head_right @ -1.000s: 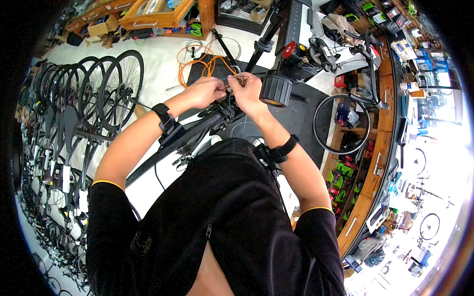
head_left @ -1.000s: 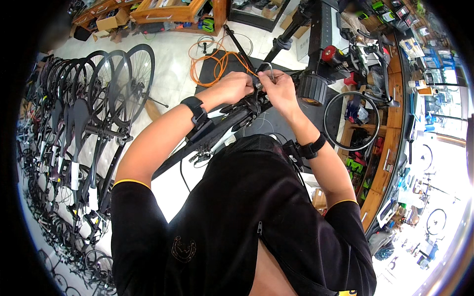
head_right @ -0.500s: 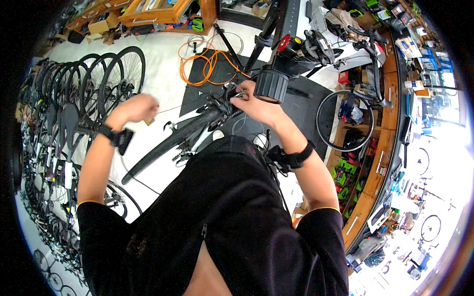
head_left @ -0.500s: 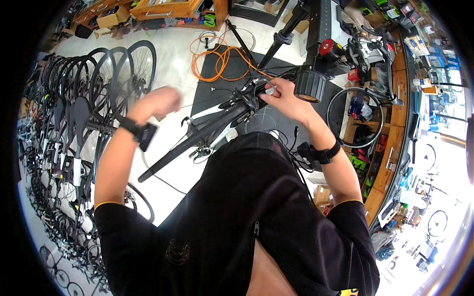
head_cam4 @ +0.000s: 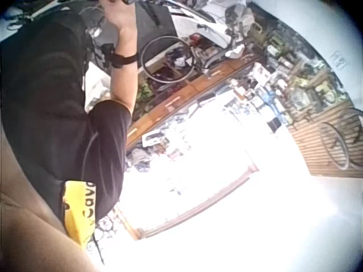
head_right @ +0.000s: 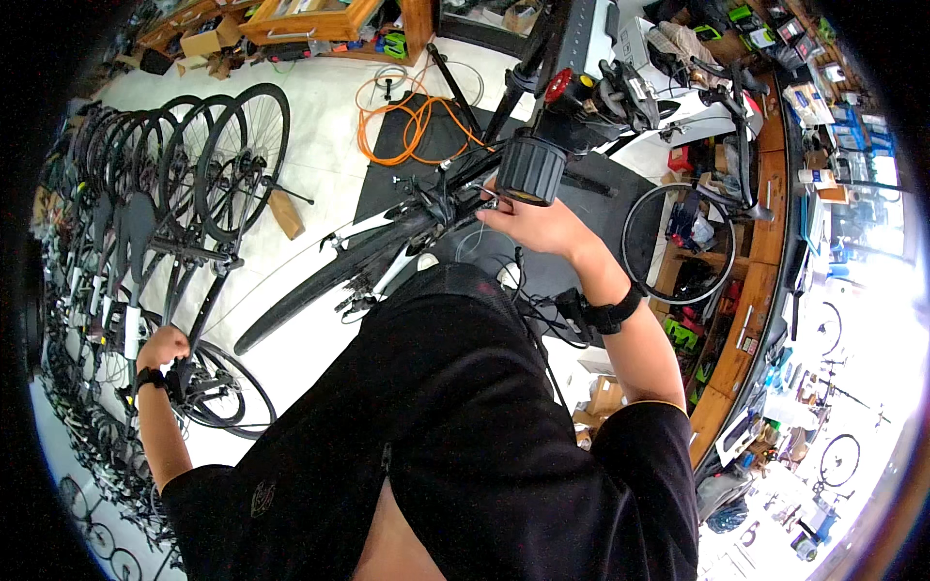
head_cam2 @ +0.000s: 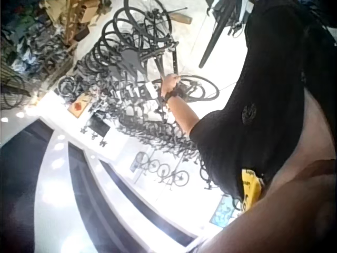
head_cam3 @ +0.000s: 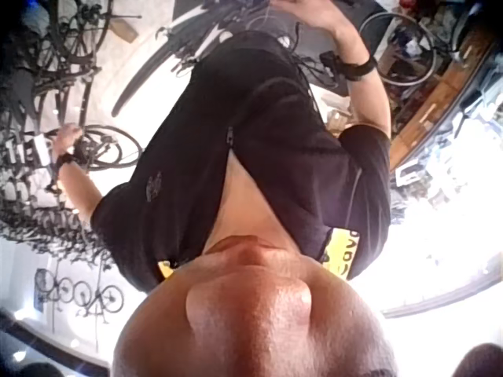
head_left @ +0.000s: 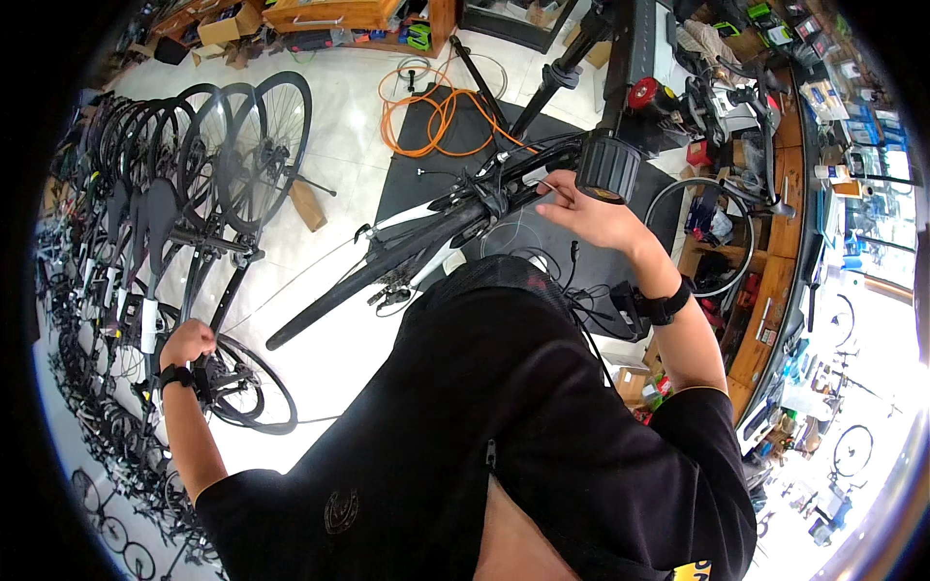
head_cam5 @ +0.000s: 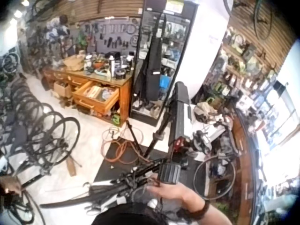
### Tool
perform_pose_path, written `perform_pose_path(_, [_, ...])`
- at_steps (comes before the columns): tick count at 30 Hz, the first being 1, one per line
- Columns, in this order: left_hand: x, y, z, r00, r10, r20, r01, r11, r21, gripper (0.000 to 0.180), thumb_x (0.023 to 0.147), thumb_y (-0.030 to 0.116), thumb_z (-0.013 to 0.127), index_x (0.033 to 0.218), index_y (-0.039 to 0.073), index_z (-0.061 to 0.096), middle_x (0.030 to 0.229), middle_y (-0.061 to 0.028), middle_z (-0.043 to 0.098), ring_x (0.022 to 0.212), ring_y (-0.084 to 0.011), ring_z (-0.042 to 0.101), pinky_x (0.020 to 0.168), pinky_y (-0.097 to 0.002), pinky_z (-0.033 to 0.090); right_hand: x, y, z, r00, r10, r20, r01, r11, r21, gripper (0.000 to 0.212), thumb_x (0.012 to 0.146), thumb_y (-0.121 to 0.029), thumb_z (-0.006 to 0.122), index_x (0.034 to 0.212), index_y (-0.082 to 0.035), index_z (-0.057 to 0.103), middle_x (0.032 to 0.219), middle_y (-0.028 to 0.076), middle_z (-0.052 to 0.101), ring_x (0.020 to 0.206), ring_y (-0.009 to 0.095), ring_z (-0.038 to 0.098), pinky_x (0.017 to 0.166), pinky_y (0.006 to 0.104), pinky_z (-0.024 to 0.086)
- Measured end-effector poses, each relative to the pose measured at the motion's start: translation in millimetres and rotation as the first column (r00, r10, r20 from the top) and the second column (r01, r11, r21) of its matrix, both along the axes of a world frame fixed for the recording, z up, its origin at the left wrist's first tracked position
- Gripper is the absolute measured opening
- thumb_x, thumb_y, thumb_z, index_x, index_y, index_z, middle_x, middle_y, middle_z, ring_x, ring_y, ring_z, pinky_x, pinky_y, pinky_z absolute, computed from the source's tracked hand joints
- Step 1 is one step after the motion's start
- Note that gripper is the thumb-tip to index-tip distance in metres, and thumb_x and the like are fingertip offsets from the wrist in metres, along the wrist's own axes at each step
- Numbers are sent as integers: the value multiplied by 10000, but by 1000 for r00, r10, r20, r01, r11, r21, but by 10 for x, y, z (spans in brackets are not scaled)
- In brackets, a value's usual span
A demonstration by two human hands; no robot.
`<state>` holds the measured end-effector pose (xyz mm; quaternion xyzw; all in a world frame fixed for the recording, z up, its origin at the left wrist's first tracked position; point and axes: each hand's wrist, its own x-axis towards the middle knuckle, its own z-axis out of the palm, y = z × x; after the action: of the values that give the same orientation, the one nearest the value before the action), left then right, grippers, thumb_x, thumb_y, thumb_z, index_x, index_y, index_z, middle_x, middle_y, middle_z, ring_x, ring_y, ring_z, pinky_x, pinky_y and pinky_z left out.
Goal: The person assembles a bicycle by attaching the handlebar to the stem, tightening bolts, and adjusting the position. They then install the brake levers and shifters, route the cables, and secure them with zip ties. Finally, they attach the brake pads and test the brakes.
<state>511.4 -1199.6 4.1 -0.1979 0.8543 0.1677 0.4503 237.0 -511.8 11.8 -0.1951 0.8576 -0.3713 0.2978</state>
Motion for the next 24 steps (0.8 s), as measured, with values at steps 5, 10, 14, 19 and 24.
perform_pose_path(5, [373, -156, -185, 976, -66, -207, 8, 963, -270, 129, 798, 109, 665, 787, -14, 702, 750, -186, 690, 732, -344, 688, 636, -404, 517, -5, 24, -69, 985, -29, -170, 20, 998, -53, 286, 890, -189, 704, 1113, -28, 624, 727, 55, 543, 675, 199, 564, 660, 356, 491])
perform_pose_path(10, [-952, 1348, 301, 688, -30, -725, 78, 996, 33, 158, 905, 98, 612, 942, -56, 612, 830, -210, 637, 758, -372, 635, 683, -401, 484, -100, 91, -54, 614, 211, -760, -66, 974, 218, 310, 853, -162, 709, 1141, -74, 637, 868, 108, 634, 806, 318, 641, 742, 410, 530])
perform_pose_path(14, [-1697, 2484, 534, 645, -86, -760, 392, 890, 232, 189, 936, 113, 611, 1075, -15, 614, 952, -145, 630, 803, -258, 630, 727, -340, 493, 7, 191, -95, 502, 376, -779, -271, 924, 271, 369, 822, -135, 720, 1176, -95, 625, 940, 84, 610, 743, 283, 635, 619, 391, 503])
perform_pose_path(19, [-2235, 3375, 474, 578, -338, -742, 674, 711, 201, 326, 919, 156, 641, 1192, -14, 588, 1050, -161, 607, 862, -277, 636, 773, -365, 515, -10, 905, 176, 615, 466, -636, -327, 885, 332, 99, 846, -167, 675, 910, -96, 649, 798, 84, 641, 653, 320, 647, 578, 396, 533])
perform_pose_path(24, [-2539, 3921, 592, 660, -236, -713, 635, 683, 361, 418, 916, 143, 639, 1287, -23, 541, 1151, -191, 587, 869, -289, 643, 786, -379, 516, -529, 1816, 135, 641, 142, -755, 144, 943, 299, 150, 924, -124, 594, 807, -32, 581, 681, 188, 567, 635, 407, 597, 560, 451, 470])
